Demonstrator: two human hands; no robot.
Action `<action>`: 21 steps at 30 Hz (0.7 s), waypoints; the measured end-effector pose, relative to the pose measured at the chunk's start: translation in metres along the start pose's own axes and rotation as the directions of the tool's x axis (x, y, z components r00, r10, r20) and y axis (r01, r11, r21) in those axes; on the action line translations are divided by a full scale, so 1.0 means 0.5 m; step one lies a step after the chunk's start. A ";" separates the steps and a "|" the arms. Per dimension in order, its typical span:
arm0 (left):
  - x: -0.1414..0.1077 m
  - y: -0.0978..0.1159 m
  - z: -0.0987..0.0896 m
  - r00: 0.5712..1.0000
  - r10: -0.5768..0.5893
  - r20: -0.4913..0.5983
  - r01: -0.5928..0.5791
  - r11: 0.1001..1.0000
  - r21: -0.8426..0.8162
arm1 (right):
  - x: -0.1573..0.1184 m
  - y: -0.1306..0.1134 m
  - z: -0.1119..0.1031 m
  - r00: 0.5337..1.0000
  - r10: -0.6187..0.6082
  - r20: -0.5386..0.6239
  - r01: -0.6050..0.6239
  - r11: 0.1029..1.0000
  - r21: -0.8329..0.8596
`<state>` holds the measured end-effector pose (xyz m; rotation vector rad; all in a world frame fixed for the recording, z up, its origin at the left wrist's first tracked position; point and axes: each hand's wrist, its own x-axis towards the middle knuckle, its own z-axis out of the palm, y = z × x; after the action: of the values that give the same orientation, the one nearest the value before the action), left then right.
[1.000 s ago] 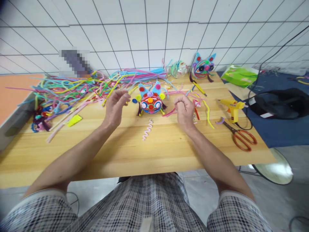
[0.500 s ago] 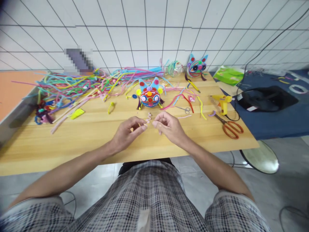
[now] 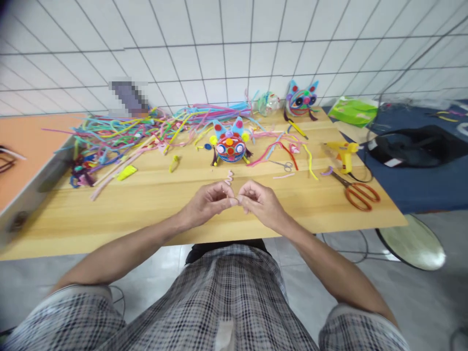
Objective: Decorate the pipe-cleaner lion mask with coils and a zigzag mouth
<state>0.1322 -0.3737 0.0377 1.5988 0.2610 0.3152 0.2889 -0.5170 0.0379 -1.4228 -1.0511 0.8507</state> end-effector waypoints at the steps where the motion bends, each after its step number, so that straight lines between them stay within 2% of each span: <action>1: 0.002 -0.003 -0.001 1.000 -0.008 0.015 0.008 1.000 -0.008 | 0.002 0.004 -0.002 1.000 0.018 0.023 -0.019 1.000 0.021; 4: 0.010 -0.009 -0.009 1.000 -0.007 0.023 0.008 1.000 -0.015 | 0.015 0.018 -0.006 0.997 0.049 0.062 -0.055 0.994 0.100; 7: 0.021 -0.011 -0.022 0.999 0.041 0.031 -0.041 0.999 0.002 | 0.032 0.037 -0.004 0.996 0.066 0.062 -0.076 0.981 0.178; 11: 0.034 -0.010 -0.039 0.992 0.078 0.099 -0.082 0.996 0.035 | 0.052 0.052 0.004 0.992 0.105 0.076 -0.121 0.961 0.250; 14: 0.038 -0.010 -0.053 0.975 0.110 0.192 -0.120 0.992 0.039 | 0.063 0.047 0.001 0.972 0.177 0.152 -0.218 0.925 0.313; 16: 0.033 -0.008 -0.070 0.969 0.138 0.204 -0.144 0.989 0.014 | 0.066 0.036 -0.010 0.950 0.247 0.191 -0.300 0.889 0.345; 18: 0.022 -0.009 -0.098 0.983 0.121 0.137 -0.124 0.992 0.017 | 0.065 0.022 -0.029 0.934 0.314 0.170 -0.356 0.856 0.376; 21: 0.012 -0.019 -0.150 0.999 0.016 -0.047 -0.014 0.998 0.062 | 0.057 0.009 -0.061 0.925 0.370 0.090 -0.371 0.822 0.433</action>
<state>0.1113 -0.3013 0.0313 1.6563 0.2981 0.3603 0.3276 -0.5007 0.0390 -1.2413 -0.5265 1.2843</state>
